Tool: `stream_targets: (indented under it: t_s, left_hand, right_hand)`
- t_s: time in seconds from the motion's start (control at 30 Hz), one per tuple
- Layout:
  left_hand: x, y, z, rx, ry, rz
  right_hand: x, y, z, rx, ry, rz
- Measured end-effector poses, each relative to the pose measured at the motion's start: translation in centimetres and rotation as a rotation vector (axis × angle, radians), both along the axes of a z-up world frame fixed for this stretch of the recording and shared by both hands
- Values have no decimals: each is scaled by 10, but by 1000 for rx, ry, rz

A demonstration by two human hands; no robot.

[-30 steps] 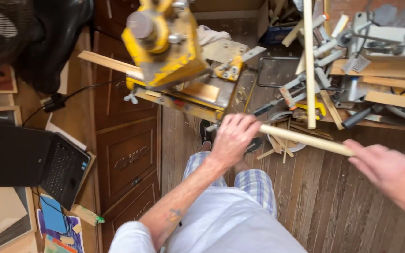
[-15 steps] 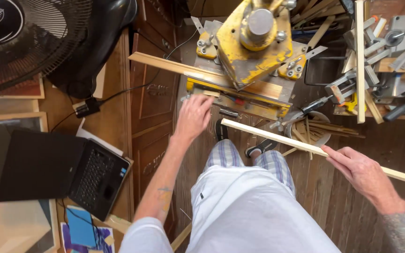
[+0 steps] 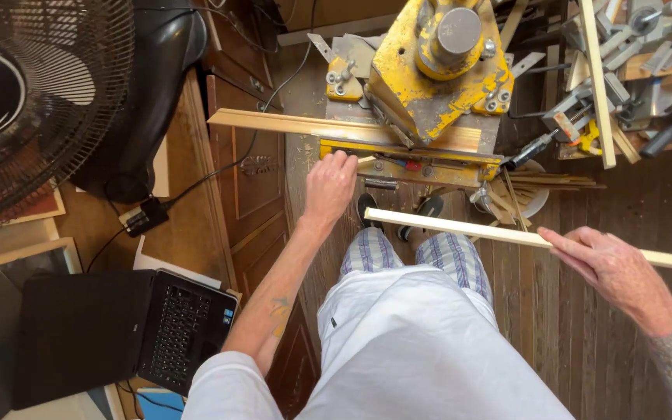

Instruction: Feeding wooden strips through a shaper machine and inspecting the joints

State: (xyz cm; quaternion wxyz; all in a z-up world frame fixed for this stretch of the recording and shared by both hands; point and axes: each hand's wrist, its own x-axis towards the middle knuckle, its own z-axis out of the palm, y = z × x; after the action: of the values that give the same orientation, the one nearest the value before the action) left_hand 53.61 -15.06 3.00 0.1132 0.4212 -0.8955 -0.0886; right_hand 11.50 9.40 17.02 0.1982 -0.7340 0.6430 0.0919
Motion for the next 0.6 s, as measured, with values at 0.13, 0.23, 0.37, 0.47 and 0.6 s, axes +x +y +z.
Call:
stream_targets:
  t_s: [0.13, 0.23, 0.37, 0.47, 0.6]
  left_hand:
    - [-18, 13, 105, 170, 344, -106]
    - [-39, 24, 125, 187, 294, -309]
    - [-65, 28, 124, 215, 275, -397]
    - [-87, 28, 123, 165, 325, -333]
    - [-111, 34, 116, 93, 333, -205]
  right_hand:
    - [-6, -7, 10, -27, -43, -34]
    - [-14, -18, 23, -19, -15, -7]
    - [-34, -21, 34, -27, -18, -37]
    - [-49, -21, 42, -34, -8, -63]
    - [-73, -15, 43, -35, 23, -31]
